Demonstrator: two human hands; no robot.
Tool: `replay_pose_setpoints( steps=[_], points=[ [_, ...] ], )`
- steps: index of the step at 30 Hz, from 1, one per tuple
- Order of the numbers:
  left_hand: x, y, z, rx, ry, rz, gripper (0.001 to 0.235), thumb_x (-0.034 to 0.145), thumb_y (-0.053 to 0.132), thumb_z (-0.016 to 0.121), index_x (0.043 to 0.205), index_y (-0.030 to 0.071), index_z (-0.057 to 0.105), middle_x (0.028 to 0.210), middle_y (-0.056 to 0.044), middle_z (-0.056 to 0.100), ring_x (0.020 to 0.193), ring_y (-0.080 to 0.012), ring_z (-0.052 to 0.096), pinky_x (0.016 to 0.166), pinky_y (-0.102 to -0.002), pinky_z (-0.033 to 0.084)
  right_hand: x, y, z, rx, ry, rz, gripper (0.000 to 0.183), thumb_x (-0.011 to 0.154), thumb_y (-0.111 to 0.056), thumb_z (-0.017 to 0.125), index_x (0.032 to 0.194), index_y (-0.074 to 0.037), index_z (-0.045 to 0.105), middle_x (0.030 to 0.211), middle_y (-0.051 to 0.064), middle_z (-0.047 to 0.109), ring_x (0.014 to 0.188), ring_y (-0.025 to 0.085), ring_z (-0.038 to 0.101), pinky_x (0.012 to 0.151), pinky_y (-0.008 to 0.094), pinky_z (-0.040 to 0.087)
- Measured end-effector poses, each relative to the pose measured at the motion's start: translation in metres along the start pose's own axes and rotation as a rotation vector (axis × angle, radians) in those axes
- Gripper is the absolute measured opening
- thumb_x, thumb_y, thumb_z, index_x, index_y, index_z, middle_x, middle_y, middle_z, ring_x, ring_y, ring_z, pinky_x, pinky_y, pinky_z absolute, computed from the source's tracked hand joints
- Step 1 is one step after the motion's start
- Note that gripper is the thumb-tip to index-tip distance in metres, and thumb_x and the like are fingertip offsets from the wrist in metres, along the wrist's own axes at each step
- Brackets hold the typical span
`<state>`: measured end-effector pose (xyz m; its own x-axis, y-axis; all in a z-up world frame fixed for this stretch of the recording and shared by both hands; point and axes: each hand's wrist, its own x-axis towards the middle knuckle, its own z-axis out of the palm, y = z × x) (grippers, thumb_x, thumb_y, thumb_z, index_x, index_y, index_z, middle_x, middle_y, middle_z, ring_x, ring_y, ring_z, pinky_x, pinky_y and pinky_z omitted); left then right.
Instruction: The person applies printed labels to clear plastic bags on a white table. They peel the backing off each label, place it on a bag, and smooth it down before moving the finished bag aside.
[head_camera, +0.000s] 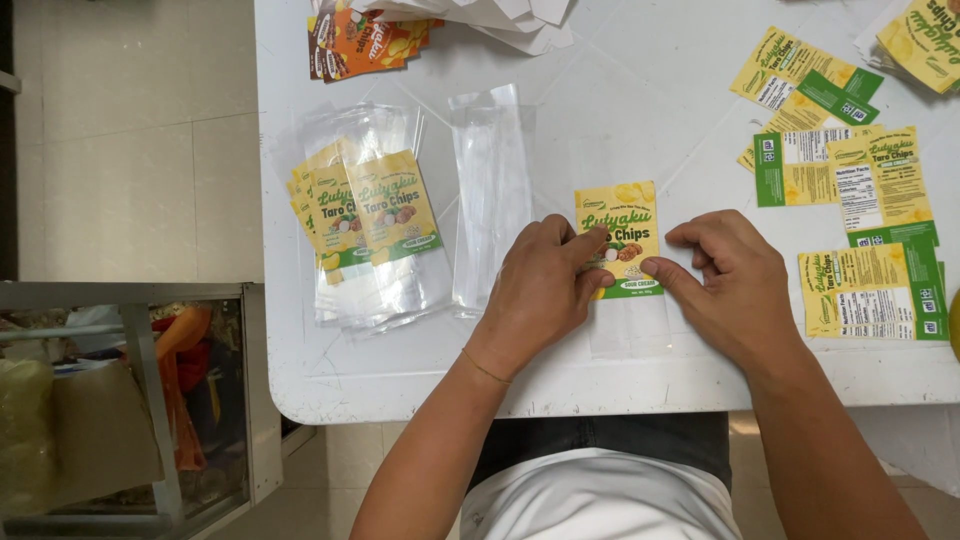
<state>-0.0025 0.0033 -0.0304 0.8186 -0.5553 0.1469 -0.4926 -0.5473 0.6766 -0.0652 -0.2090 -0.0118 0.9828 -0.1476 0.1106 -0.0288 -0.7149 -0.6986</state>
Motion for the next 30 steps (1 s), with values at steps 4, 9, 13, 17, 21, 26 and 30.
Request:
replay_pose_setpoints(
  steps=[4,9,13,17,21,26,30],
  points=[
    [0.000,0.001,-0.001,0.005,0.013,0.010,0.037,0.092,0.022,0.075,0.126,0.011,0.067,0.087,-0.009,0.049,0.072,-0.0299,0.050,0.063,-0.042,0.045,-0.001,0.001,0.000,0.010,0.009,-0.042,0.027,0.090,-0.024,0.086,0.105,-0.008,0.072,0.102,0.004,0.064,0.074,0.015,0.052,0.070,0.028,0.045],
    [0.001,0.003,-0.002,0.002,-0.002,0.000,0.032,0.091,0.021,0.076,0.121,0.012,0.067,0.084,-0.009,0.047,0.070,-0.0304,0.048,0.063,-0.042,0.044,0.000,0.001,0.000,-0.009,-0.004,-0.013,0.027,0.090,-0.025,0.087,0.104,-0.008,0.072,0.102,0.003,0.064,0.072,0.014,0.051,0.069,0.028,0.045],
    [0.000,0.001,0.000,0.005,0.014,0.012,0.033,0.093,0.022,0.074,0.124,0.012,0.067,0.085,-0.009,0.047,0.070,-0.0298,0.048,0.063,-0.042,0.044,0.000,0.001,0.000,-0.016,-0.006,-0.005,0.028,0.089,-0.027,0.086,0.105,-0.008,0.072,0.101,0.002,0.064,0.072,0.014,0.052,0.070,0.029,0.045],
    [0.001,0.005,-0.004,0.008,0.004,0.004,0.029,0.093,0.021,0.074,0.120,0.012,0.067,0.083,-0.009,0.046,0.070,-0.0295,0.047,0.061,-0.041,0.043,0.000,0.000,0.000,0.005,-0.001,0.002,0.028,0.089,-0.026,0.087,0.105,-0.008,0.072,0.102,0.003,0.064,0.073,0.014,0.051,0.070,0.028,0.045],
    [0.002,0.005,-0.004,0.011,-0.005,-0.006,0.031,0.092,0.021,0.074,0.121,0.013,0.067,0.085,-0.009,0.047,0.072,-0.0305,0.049,0.064,-0.042,0.044,0.003,-0.008,-0.004,0.040,-0.003,0.033,0.028,0.088,-0.024,0.087,0.106,-0.008,0.073,0.102,0.002,0.064,0.073,0.014,0.050,0.070,0.027,0.045],
    [0.002,0.003,-0.002,0.016,0.023,0.025,0.025,0.091,0.019,0.075,0.114,0.012,0.066,0.082,-0.010,0.044,0.068,-0.0302,0.046,0.060,-0.042,0.042,0.021,-0.033,-0.016,0.051,-0.094,0.211,0.040,0.094,-0.025,0.073,0.128,-0.004,0.070,0.110,0.005,0.062,0.071,0.013,0.054,0.078,0.029,0.046],
    [0.008,0.017,-0.018,0.053,-0.164,-0.156,0.042,0.095,0.029,0.069,0.134,0.014,0.069,0.091,-0.011,0.058,0.084,-0.0254,0.060,0.072,-0.040,0.054,0.040,-0.025,-0.007,0.030,-0.090,0.086,0.043,0.098,-0.021,0.076,0.128,0.008,0.068,0.108,0.021,0.063,0.079,0.027,0.062,0.067,0.043,0.053]
  ],
)
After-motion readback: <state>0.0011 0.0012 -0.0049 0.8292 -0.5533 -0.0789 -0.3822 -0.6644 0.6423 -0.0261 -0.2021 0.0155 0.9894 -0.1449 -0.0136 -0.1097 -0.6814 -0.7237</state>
